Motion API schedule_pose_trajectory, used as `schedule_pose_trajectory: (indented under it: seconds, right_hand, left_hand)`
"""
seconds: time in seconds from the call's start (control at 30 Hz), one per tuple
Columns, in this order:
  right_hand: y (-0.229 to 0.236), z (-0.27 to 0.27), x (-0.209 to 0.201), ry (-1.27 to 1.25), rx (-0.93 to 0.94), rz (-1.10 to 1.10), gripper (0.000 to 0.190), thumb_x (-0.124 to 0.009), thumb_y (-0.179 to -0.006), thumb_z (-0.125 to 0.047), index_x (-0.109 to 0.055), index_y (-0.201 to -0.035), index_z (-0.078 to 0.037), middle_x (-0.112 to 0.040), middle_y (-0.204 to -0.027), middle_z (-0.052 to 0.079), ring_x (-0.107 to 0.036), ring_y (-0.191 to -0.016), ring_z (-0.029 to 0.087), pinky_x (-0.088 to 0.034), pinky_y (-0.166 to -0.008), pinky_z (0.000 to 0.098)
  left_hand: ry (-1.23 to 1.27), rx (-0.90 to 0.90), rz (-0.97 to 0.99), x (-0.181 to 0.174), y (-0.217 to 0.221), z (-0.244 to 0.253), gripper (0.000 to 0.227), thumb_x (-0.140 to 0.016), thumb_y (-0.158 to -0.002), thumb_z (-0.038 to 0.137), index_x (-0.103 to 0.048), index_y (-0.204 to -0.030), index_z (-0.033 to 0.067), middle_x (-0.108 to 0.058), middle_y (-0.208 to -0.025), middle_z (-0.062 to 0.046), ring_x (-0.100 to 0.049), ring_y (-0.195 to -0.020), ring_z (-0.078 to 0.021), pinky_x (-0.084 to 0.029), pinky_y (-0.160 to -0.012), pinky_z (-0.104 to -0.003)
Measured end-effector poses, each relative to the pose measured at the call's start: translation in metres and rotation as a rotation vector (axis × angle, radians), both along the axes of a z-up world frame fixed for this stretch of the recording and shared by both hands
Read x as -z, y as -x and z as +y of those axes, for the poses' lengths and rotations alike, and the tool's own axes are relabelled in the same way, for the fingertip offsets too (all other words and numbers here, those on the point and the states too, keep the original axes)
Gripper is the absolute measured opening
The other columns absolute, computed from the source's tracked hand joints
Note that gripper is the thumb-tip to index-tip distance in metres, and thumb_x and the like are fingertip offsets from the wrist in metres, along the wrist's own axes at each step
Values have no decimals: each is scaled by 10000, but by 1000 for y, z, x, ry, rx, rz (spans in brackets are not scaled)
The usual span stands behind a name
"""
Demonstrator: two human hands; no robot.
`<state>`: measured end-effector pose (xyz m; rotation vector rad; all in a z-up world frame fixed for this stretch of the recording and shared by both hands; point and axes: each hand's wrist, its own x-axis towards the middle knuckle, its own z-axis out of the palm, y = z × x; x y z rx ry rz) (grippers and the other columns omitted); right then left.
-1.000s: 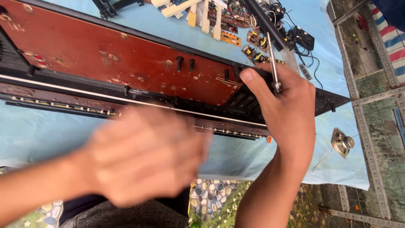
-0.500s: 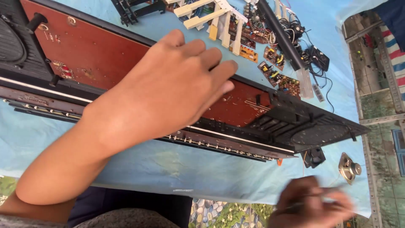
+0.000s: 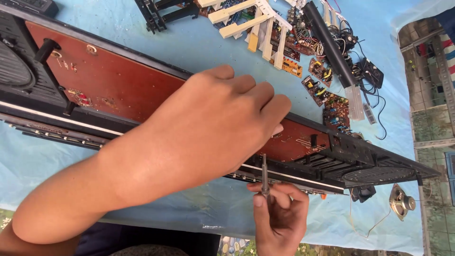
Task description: The person uses a screwdriver to remove screws from the back panel of a disassembled electronic device, likely a keyboard or synthesizer. They systematically unscrew fasteners along the edge of the device's chassis while various internal components and keys are scattered on the table.
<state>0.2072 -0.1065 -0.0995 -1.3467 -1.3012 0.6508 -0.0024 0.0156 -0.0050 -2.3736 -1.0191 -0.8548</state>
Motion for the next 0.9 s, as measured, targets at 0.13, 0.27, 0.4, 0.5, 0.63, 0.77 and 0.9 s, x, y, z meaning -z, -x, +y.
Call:
schedule_pose_trajectory:
  seconds: [0.13,0.27,0.4,0.5,0.63,0.77,0.9]
  right_hand:
    - [-3,-4,22,-136,117,36,197,-755,-819,-73,-589,-904,-9,-756,-786,278,-635,-413,199,-496,-423,270]
    - [-32,-4,52,-284,295,127,231,-801,-731,-30,-685,-930,-25,-696,-802,145,-613,-488,153,-551,-518,211]
    - [-42,1,9,-290,-39,93,178,-699,-885,-59,-651,-1055,-38,-560,-748,71,-507,-554,98,-442,-474,200]
    - [-32,-3,-39,-177,-45,93,184,-704,-905,-153,-634,-1072,-117,-596,-668,60,-534,-451,105,-394,-358,216]
    - [-51,30,-50,-585,30,-220,240,-574,-1111,-352,-511,-1116,-121,-495,-1058,131,-553,-888,223,-549,-785,306]
    - [-3,31,-93,-524,-65,-76,160,-589,-1148,-307,-519,-1192,-170,-596,-1198,42,-664,-1197,210,-668,-1156,355]
    - [19,60,-110,-557,-404,78,212,-508,-1193,-426,-423,-1172,-233,-278,-798,-43,-252,-601,100,-327,-575,282]
  left_hand:
    - [21,38,-67,3,-1,1,141,-637,-1083,251,-622,-955,195,-558,-709,10,-554,-598,-236,-405,-613,-378]
    - [37,27,-6,3,1,1,248,-671,-779,36,-608,-969,181,-503,-665,17,-506,-559,-218,-368,-565,-357]
    - [31,37,-14,3,1,3,219,-684,-817,58,-616,-986,179,-520,-673,21,-521,-558,-217,-372,-563,-355]
    - [32,41,-18,3,1,3,251,-699,-803,61,-616,-1006,181,-524,-679,19,-530,-566,-224,-379,-562,-359]
    - [38,49,14,2,3,6,316,-716,-749,54,-592,-1005,193,-521,-685,21,-544,-547,-234,-361,-533,-376]
    - [64,53,-40,2,4,2,279,-731,-792,38,-594,-974,199,-496,-668,18,-518,-548,-239,-318,-467,-389]
    - [71,-22,-105,4,3,1,299,-750,-770,108,-664,-1023,241,-559,-643,23,-578,-541,-277,-408,-515,-397]
